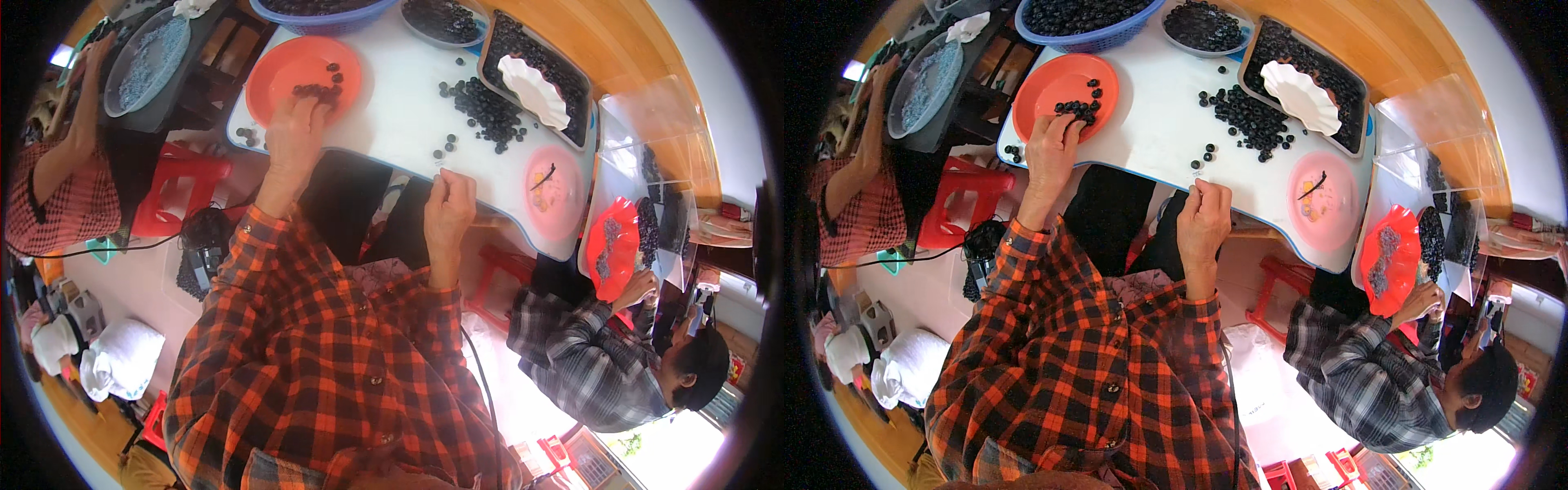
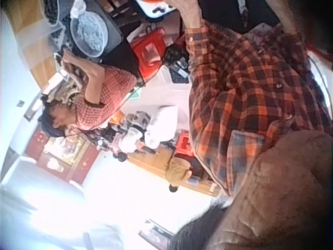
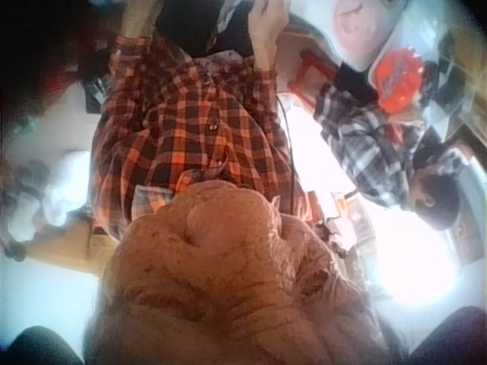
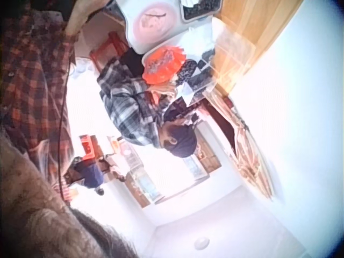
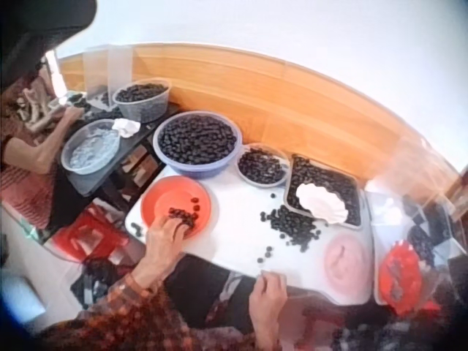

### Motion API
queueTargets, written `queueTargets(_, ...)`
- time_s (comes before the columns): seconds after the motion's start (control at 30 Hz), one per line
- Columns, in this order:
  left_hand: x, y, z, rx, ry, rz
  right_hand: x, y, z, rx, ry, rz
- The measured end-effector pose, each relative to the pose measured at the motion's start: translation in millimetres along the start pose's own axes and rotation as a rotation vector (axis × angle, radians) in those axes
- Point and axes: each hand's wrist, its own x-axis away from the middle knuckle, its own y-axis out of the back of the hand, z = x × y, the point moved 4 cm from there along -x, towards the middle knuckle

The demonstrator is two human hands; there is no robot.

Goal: Manually sort and inspect small black rubber or plastic components on a table.

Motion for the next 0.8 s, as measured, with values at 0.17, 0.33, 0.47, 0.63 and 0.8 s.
queueTargets(0.17,2.3,-4.7,-0.1,-0.091,-0.024,-0.007,-3.0,-3.3,-8.2,0.067,-0.01,-0.012)
queueTargets(0.33,9.2,-11.4,-23.5,0.023,-0.127,-0.137,-7.2,-7.4,-12.3,0.123,0.0,-0.039)
queueTargets(0.47,28.2,-31.5,-69.2,0.231,-0.254,0.016,-9.0,-13.6,-13.3,0.201,0.013,-0.08)
queueTargets(0.63,40.4,-61.8,-96.1,0.433,-0.264,0.161,-10.8,-15.9,-11.3,0.222,0.001,-0.065)
queueTargets(0.8,39.4,-84.5,-111.9,0.435,-0.328,0.313,-10.8,-15.3,-15.9,0.22,-0.034,-0.057)
